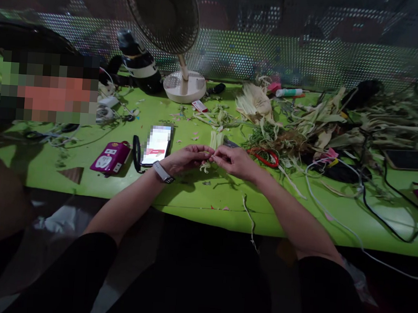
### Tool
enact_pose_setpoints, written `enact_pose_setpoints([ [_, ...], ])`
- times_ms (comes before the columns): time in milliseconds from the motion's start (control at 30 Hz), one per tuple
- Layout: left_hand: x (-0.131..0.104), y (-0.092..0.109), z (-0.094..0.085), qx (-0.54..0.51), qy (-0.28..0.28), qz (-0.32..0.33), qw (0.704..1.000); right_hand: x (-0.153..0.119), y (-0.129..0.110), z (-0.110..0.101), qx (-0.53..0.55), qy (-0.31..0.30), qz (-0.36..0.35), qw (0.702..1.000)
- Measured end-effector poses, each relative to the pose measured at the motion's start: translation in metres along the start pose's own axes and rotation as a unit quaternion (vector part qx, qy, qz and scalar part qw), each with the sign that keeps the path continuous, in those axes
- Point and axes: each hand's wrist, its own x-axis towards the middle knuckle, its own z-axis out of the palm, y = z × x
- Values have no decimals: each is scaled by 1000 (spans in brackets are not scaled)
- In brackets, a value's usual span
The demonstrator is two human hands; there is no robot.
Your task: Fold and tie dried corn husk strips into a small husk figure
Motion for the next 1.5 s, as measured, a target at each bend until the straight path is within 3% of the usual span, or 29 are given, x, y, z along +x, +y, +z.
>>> enact_pose_setpoints([
  [267,0,1,2,18,23,1,1000,-2,7,0,-85,-69,-54,993],
  [467,-1,1,3,16,14,-3,1000,-2,10,0,-107,-101,-50,988],
  [1033,1,-5,3,-26,15,-7,1000,-2,10,1,-84,-101,-43,990],
  [1300,-2,-2,2,114,18,108,988,-2,1,-7,-34,-36,52,997],
  [1500,-5,-3,3,247,32,199,948,-1,8,-1,-158,-38,38,986],
])
